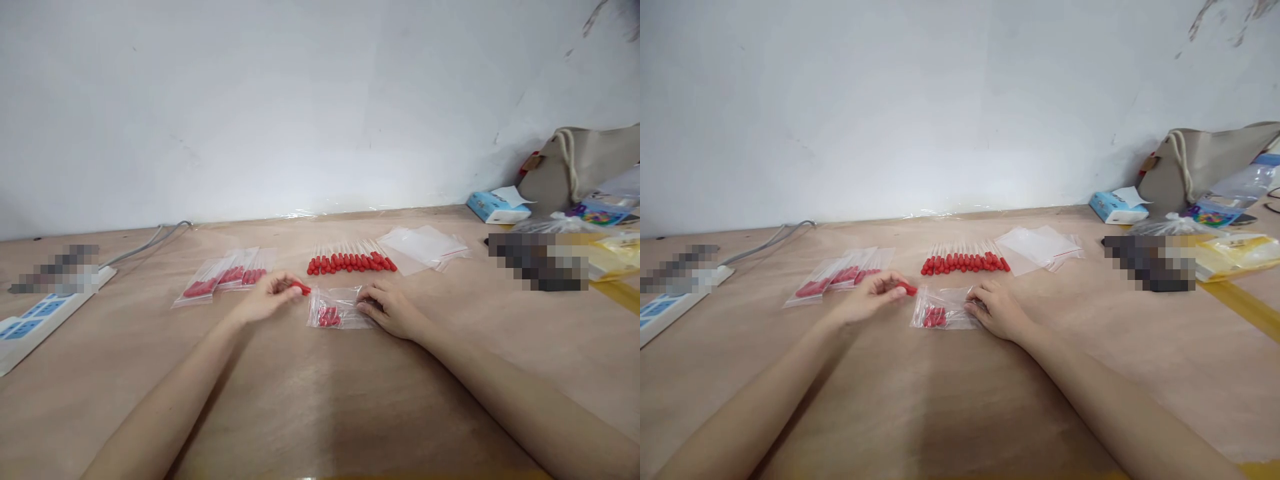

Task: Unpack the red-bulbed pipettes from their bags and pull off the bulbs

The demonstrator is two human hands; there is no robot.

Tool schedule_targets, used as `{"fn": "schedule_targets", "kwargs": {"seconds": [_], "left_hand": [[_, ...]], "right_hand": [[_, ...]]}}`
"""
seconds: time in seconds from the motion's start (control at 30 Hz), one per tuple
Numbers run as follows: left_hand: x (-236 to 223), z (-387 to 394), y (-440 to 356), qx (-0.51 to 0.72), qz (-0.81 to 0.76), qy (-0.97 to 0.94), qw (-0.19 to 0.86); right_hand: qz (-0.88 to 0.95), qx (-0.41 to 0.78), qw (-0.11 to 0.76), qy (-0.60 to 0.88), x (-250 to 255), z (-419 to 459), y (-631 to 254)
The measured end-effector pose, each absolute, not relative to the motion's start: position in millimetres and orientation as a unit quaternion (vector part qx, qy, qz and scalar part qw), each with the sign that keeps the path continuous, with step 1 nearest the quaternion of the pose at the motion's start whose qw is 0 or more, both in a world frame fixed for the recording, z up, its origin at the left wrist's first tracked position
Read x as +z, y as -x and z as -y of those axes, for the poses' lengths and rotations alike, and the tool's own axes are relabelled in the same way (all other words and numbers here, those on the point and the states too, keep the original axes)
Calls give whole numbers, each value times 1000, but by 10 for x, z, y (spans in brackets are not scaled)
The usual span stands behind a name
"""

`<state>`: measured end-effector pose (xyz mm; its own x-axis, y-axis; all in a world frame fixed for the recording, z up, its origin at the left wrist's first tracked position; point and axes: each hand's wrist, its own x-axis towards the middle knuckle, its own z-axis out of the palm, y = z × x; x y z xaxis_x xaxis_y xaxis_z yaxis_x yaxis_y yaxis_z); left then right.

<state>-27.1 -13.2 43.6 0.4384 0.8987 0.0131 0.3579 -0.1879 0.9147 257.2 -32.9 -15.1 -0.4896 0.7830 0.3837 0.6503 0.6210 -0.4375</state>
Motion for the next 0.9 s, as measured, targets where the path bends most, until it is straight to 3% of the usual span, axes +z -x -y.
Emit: {"fn": "schedule_targets", "kwargs": {"seconds": [0.2,0.33,0.53,0.9], "left_hand": [[874,41,755,437,-515,-665,320],[571,-106,629,472,-510,-686,214],[77,-367,249,397,-498,-771,-7],[-121,-406,126,365,-475,-798,73]], "right_hand": [[855,121,281,418,-150,331,-2574],[852,131,285,420,-148,330,-2579],[848,139,297,415,-154,325,-2584],[846,146,295,420,-179,300,-2579]]}}
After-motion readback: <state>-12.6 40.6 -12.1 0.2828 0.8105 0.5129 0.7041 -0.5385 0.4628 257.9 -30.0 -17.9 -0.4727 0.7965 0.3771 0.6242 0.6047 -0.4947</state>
